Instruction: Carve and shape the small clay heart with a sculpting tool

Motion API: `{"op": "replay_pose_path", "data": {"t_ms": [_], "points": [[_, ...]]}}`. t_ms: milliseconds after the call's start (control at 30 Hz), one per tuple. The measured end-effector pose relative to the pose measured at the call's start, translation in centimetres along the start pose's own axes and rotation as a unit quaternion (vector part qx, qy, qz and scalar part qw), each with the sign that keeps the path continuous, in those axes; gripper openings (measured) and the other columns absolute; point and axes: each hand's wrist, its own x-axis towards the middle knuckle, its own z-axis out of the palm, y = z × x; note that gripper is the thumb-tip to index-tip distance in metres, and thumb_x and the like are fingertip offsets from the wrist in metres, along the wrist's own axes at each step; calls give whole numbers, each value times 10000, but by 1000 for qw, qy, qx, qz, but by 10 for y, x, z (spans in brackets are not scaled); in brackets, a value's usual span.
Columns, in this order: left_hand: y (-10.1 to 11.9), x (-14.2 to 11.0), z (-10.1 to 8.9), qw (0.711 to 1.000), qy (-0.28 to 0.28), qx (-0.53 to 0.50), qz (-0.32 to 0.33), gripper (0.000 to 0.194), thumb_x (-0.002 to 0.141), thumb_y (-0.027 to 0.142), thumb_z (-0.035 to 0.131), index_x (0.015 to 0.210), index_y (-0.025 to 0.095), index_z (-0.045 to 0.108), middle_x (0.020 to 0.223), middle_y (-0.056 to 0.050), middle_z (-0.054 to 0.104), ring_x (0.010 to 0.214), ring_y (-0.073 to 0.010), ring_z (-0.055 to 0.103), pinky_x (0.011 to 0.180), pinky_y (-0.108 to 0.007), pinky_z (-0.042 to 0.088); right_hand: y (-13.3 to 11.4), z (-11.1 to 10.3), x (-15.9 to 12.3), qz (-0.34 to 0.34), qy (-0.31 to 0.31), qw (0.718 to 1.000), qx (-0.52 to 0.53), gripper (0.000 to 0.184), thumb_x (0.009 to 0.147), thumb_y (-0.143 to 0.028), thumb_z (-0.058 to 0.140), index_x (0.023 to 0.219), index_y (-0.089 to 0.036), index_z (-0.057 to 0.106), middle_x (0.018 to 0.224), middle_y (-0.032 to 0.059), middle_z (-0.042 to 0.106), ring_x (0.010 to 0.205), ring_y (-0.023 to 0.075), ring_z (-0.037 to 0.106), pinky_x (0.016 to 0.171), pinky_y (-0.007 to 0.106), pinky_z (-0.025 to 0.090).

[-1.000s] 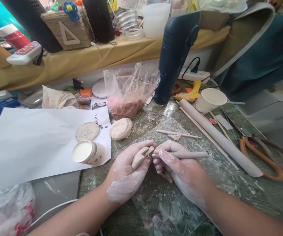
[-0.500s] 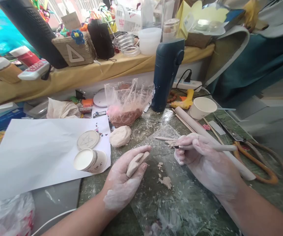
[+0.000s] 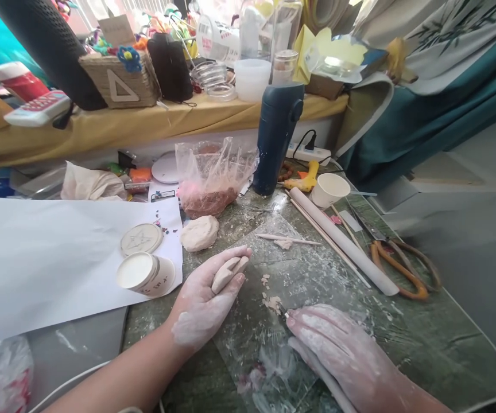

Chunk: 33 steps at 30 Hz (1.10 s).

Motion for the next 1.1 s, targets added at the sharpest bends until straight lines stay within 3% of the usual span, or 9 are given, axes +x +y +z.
{"op": "replay_pose_path", "data": {"t_ms": [433, 633, 700, 767, 833, 867, 933, 1000, 1100], "points": [[-6, -1, -2, 1000, -9, -11, -2, 354, 944, 329, 673, 1288, 251, 701, 1305, -68, 723, 1243, -244, 657, 1132, -384, 483, -8, -15, 1, -32, 18, 996, -83, 409, 920, -64, 633, 1328, -85, 638, 1175, 112, 794, 1167, 228, 717, 1063, 338, 567], [-8, -4, 0, 994, -15, -110, -15, 398, 950, 343, 710, 1339, 265, 680, 1372, -76, 690, 1289, -264, 644, 1158, -378, 474, 0, -21, 1, 160, 71, 982, 66, 327, 914, -163, 660, 1231, -236, 701, 1134, 68, 782, 1034, 238, 752, 943, 319, 620], [-8, -4, 2, 990, -14, -141, -12, 415, 951, 353, 715, 1354, 268, 668, 1365, -81, 694, 1242, -267, 677, 1137, -394, 500, -2, -16, 19, 282, 100, 931, 208, 234, 944, -228, 648, 1161, -264, 727, 1070, 68, 776, 943, 229, 758, 783, 283, 645], [-9, -4, 3, 989, -12, -149, -13, 436, 951, 347, 717, 1375, 275, 648, 1351, -80, 702, 1202, -258, 699, 1113, -401, 525, -5, -12, 45, 394, 171, 817, 385, 163, 988, -300, 615, 1094, -266, 734, 914, 49, 757, 790, 190, 737, 679, 258, 629], [-10, -4, 3, 990, -9, -137, -16, 455, 947, 318, 719, 1391, 277, 628, 1337, -77, 709, 1183, -247, 708, 1099, -398, 539, -7, -9, 72, 428, 215, 703, 526, 186, 977, -381, 629, 1006, -238, 744, 836, 38, 700, 730, 163, 679, 659, 254, 606], [-11, -3, 3, 992, -6, -124, -15, 457, 945, 300, 718, 1391, 272, 626, 1331, -76, 712, 1180, -243, 709, 1096, -396, 541, -8, -7, 83, 426, 217, 670, 568, 202, 959, -398, 651, 959, -221, 749, 832, 38, 683, 707, 151, 653, 636, 248, 590], [-12, -2, 2, 996, -5, -85, -7, 442, 943, 267, 708, 1379, 253, 635, 1319, -78, 719, 1183, -242, 707, 1106, -397, 534, -8, -4, 99, 417, 200, 649, 604, 212, 934, -410, 694, 884, -211, 746, 796, 25, 654, 685, 138, 627, 610, 237, 566], [-13, -1, 0, 999, -8, -30, 15, 410, 945, 247, 697, 1353, 239, 657, 1308, -78, 726, 1188, -241, 704, 1125, -402, 518, -8, 1, 106, 400, 179, 667, 602, 181, 918, -406, 730, 906, -227, 744, 796, 19, 667, 704, 139, 633, 611, 227, 547], [-12, 0, -1, 998, -19, 40, 50, 392, 950, 231, 681, 1342, 238, 668, 1294, -70, 733, 1170, -231, 711, 1128, -394, 514, -8, 9, 105, 399, 157, 666, 611, 206, 938, -440, 699, 927, -236, 727, 760, 13, 667, 683, 141, 620, 587, 228, 523]]}}
